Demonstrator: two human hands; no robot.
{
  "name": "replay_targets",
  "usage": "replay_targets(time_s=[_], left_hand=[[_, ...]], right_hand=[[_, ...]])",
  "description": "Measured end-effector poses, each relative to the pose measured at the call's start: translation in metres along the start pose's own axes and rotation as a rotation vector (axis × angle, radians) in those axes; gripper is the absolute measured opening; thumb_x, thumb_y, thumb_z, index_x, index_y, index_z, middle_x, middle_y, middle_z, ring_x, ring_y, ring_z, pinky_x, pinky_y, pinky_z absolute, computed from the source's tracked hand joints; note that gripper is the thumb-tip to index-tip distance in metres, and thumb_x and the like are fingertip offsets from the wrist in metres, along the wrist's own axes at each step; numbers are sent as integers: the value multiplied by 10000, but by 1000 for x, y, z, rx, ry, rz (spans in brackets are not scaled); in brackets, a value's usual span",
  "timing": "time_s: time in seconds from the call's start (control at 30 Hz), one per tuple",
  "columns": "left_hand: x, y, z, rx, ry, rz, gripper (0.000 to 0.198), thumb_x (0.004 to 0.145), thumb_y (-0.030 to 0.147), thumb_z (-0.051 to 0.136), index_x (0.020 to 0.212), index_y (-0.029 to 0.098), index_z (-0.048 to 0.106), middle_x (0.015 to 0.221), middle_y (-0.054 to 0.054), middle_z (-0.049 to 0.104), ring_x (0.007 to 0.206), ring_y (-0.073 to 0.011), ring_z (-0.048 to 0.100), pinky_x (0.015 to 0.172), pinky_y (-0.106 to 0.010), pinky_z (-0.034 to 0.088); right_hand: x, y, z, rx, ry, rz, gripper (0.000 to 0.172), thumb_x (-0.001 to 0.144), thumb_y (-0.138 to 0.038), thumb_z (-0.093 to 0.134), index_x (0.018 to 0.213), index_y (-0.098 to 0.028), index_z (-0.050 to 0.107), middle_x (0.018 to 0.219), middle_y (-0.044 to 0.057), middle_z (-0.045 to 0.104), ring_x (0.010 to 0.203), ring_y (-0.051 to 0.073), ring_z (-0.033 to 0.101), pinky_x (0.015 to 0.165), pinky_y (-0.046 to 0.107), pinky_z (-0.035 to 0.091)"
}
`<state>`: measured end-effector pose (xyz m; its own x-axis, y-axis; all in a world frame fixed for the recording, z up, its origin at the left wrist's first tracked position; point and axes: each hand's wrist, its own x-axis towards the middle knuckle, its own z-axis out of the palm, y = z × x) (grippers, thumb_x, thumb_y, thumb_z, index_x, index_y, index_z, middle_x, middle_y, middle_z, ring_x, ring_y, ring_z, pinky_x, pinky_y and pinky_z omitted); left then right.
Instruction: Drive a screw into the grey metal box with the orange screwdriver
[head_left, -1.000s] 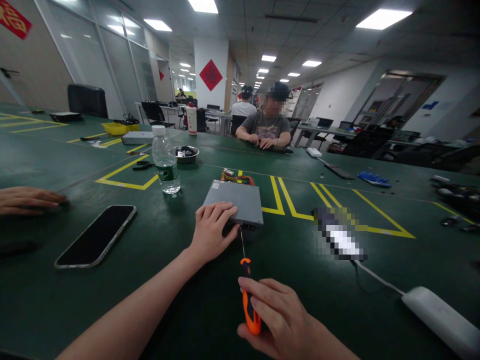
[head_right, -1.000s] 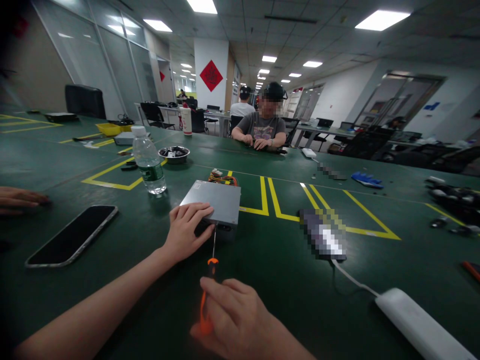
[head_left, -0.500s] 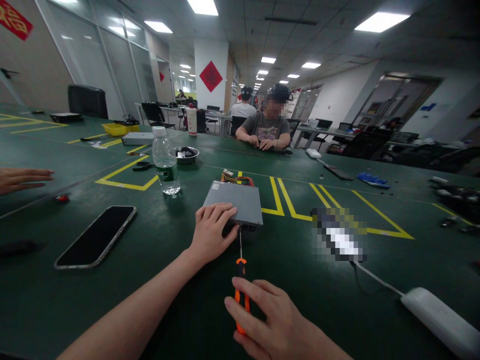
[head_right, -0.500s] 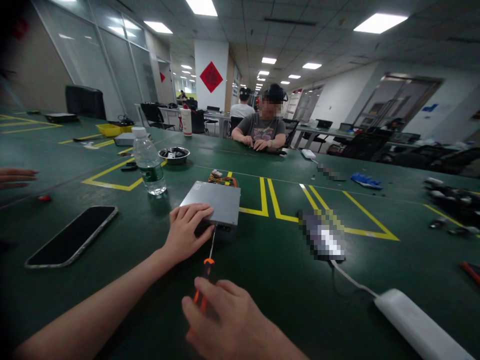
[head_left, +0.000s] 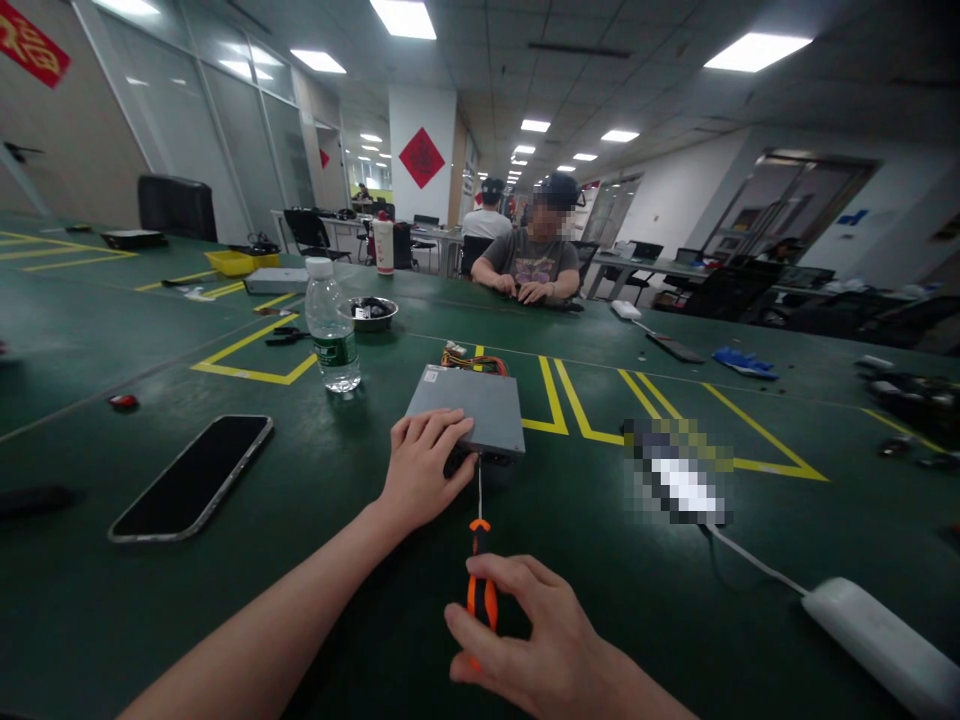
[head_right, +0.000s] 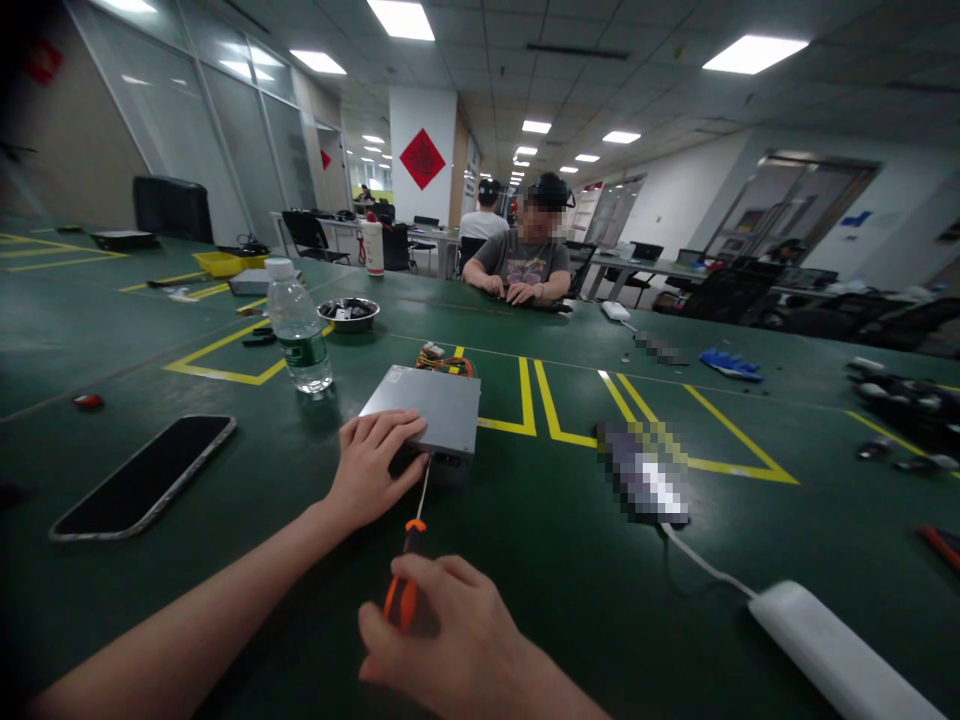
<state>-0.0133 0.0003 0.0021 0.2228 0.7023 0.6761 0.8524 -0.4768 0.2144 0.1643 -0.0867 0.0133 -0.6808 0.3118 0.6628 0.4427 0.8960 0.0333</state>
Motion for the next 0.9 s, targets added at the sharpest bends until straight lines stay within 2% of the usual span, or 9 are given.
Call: replay_targets(time_s=[0.1,0.2,0.27,0.33,0.47,0.57,0.63,0.7,0.9], left_hand=[[0,0,1,-3,1,-5,313,811,324,527,1116,255,533,1196,-27,572,1116,-227,466,912,-416,287],[-1,0,2,-3,2,-4,312,812,323,528,1117,259,533,1197,-27,573,1114,-228,465,909,-415,286],[-1,0,2,-5,4,-4,303,816,316,522,1114,262,535,1196,-29,575,1115,-230,466,911,-418,284],[-1,0,2,-6,9,-2,300,816,315,522,1111,263,538,1193,-33,577,1113,-233,468,911,-420,284],[-1,0,1,0,19,-1,301,810,314,527,1106,259,541,1190,-32,578,1109,-229,471,909,-415,288],[-1,1,1,8,13,1,301,811,314,526,1106,256,540,1189,-29,578,1105,-225,473,908,-411,289],[0,1,0,12,11,4,302,809,315,527,1104,255,541,1186,-30,580,1101,-225,476,904,-410,292],[0,1,0,14,15,7,301,807,313,530,1102,254,543,1184,-30,582,1099,-226,478,902,-410,293],[0,1,0,10,17,8,294,816,320,521,1103,256,544,1188,-30,580,1106,-225,473,912,-412,287]], right_hand=[[-3,0,-2,37,-66,35,283,871,-450,479,960,-204,588,976,100,599,899,156,598,726,242,511],[-2,0,-7,95,-130,46,317,881,-427,452,1072,-194,549,1095,128,573,963,179,587,751,264,514],[0,-1,-8,109,-112,17,289,910,-352,399,1093,-168,526,1136,143,572,958,167,593,752,261,512],[1,-1,-7,108,-52,-22,254,929,-311,373,1033,-141,530,1090,145,610,887,138,615,734,240,511],[2,-1,-3,99,44,4,274,927,-384,387,894,-144,516,957,122,664,780,128,639,707,239,520],[5,-3,-6,79,-9,42,287,921,-402,385,961,-153,522,985,120,651,846,149,638,706,234,523],[8,-5,-10,44,-87,16,265,905,-382,422,1032,-177,529,1021,120,637,871,163,634,673,232,527],[10,-6,-11,15,-112,-14,242,894,-355,448,1049,-194,540,1035,122,632,874,168,630,662,239,528],[1,-3,-4,95,3,24,245,923,-356,408,892,-154,542,988,121,659,844,123,632,743,230,509]])
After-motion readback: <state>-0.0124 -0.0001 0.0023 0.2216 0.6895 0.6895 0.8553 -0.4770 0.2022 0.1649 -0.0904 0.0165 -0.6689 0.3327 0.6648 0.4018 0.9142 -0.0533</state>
